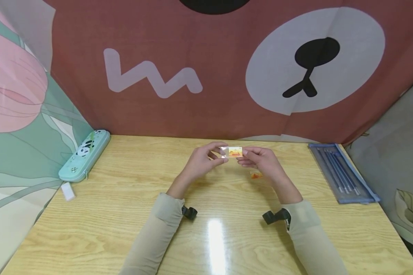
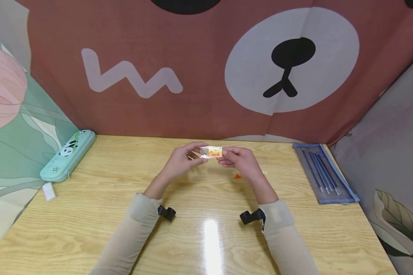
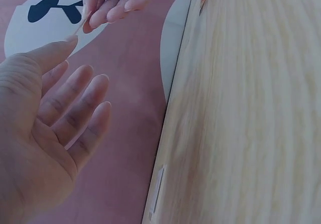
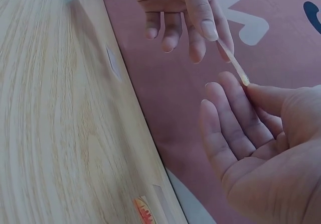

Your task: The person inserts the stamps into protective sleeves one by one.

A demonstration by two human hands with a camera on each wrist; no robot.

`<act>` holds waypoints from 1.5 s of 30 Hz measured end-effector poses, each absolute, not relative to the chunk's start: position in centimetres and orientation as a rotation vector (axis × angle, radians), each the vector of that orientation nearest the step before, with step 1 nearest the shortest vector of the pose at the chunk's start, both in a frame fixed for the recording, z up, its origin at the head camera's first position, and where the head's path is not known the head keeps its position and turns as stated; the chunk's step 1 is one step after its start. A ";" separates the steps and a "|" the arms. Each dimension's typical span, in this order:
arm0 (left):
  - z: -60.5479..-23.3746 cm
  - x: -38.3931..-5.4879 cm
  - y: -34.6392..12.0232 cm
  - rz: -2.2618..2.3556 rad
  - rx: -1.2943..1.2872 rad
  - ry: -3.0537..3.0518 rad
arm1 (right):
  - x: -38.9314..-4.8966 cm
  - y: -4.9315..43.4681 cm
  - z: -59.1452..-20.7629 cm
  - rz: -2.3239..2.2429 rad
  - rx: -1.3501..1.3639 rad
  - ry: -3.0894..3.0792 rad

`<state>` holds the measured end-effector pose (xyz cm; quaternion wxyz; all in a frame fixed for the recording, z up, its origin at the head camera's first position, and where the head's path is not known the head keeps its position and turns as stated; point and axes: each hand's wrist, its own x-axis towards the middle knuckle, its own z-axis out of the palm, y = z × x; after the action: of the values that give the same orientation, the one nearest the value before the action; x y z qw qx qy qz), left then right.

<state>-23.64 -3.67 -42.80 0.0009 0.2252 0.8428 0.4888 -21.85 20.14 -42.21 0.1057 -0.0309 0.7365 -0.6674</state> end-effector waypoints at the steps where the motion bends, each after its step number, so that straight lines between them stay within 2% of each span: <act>1: -42.8 -23.6 -3.7 1.535 0.707 2.644 | -21.9 20.1 -42.3 -1.978 -0.092 2.158; 45: -43.0 -23.4 -3.3 1.449 0.759 2.668 | -21.8 19.7 -42.2 -1.946 -0.075 2.184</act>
<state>-23.39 -3.29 -42.97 0.0058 0.2426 0.8525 0.4630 -21.75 19.69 -42.18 0.1075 -0.0256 0.7419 -0.6613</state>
